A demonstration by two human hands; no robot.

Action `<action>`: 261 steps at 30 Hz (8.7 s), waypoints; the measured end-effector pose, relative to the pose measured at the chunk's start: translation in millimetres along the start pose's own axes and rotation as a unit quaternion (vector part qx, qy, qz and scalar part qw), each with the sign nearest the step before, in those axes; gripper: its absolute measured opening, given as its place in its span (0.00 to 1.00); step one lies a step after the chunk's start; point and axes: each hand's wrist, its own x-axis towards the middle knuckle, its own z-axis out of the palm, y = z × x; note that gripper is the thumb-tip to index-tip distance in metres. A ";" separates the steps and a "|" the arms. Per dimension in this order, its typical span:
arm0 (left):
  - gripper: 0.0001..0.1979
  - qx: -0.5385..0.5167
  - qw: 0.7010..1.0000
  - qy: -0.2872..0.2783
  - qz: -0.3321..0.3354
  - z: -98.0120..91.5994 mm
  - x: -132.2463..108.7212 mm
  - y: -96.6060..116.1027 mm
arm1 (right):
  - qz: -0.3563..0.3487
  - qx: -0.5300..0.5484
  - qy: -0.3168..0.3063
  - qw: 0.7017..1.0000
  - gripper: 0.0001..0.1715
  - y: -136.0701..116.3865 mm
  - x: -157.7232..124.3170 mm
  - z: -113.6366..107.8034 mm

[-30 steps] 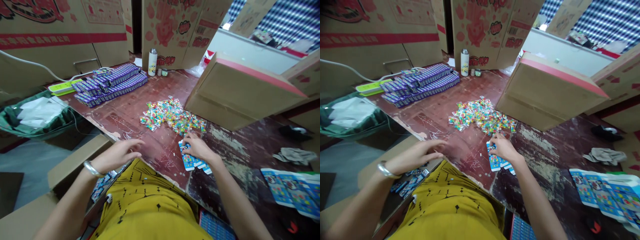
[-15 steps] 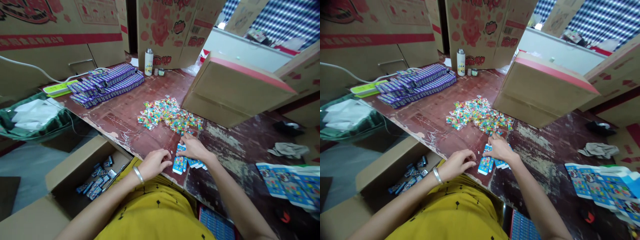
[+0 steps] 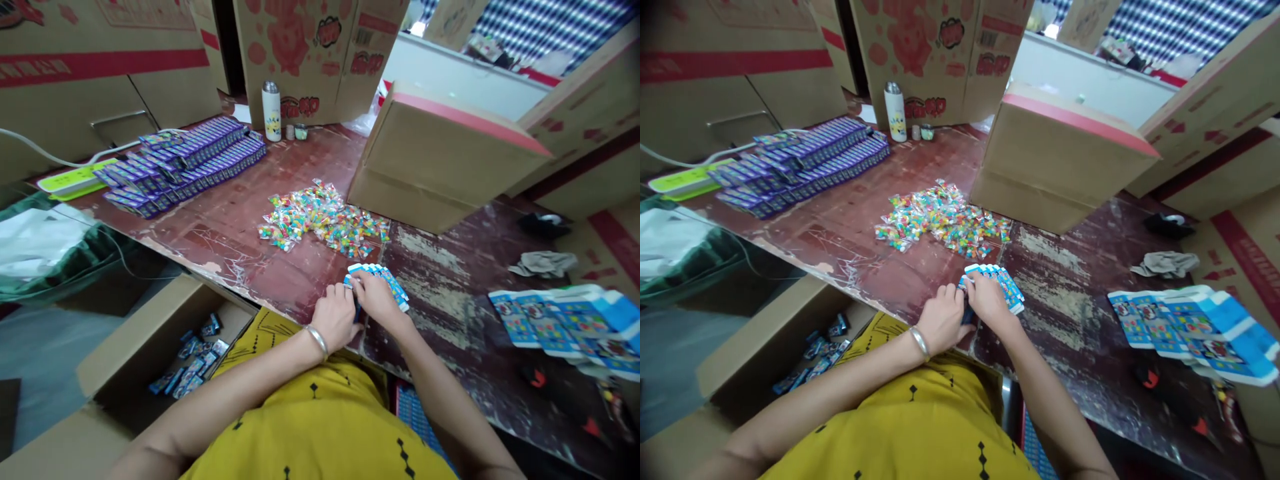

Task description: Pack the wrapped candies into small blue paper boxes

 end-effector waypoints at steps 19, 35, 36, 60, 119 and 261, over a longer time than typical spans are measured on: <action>0.18 -0.432 0.895 0.111 -0.015 -37.5 -21.1 -61.0 | -0.061 0.414 -0.004 0.908 0.16 -44.2 -24.1 -14.3; 0.17 -0.332 0.937 0.097 0.044 -49.0 -33.7 -84.8 | -0.062 0.445 -0.024 0.893 0.23 -45.1 -11.9 -28.2; 0.17 -0.361 0.928 0.091 0.036 -49.3 -33.7 -83.7 | -0.059 0.450 -0.028 0.891 0.22 -46.3 -11.7 -26.7; 0.29 -0.697 0.694 -0.177 -0.029 -53.9 -34.4 -82.8 | -0.138 0.386 -0.326 0.852 0.13 -46.0 -12.2 -60.6; 0.23 -0.567 0.807 0.155 -0.051 -50.4 -40.7 -76.3 | -0.107 0.462 0.026 0.880 0.12 -80.7 21.3 -24.2; 0.15 -0.804 0.592 -0.027 -0.040 -47.6 -22.5 -74.9 | -0.064 0.475 -0.081 0.874 0.17 -65.1 4.9 -21.4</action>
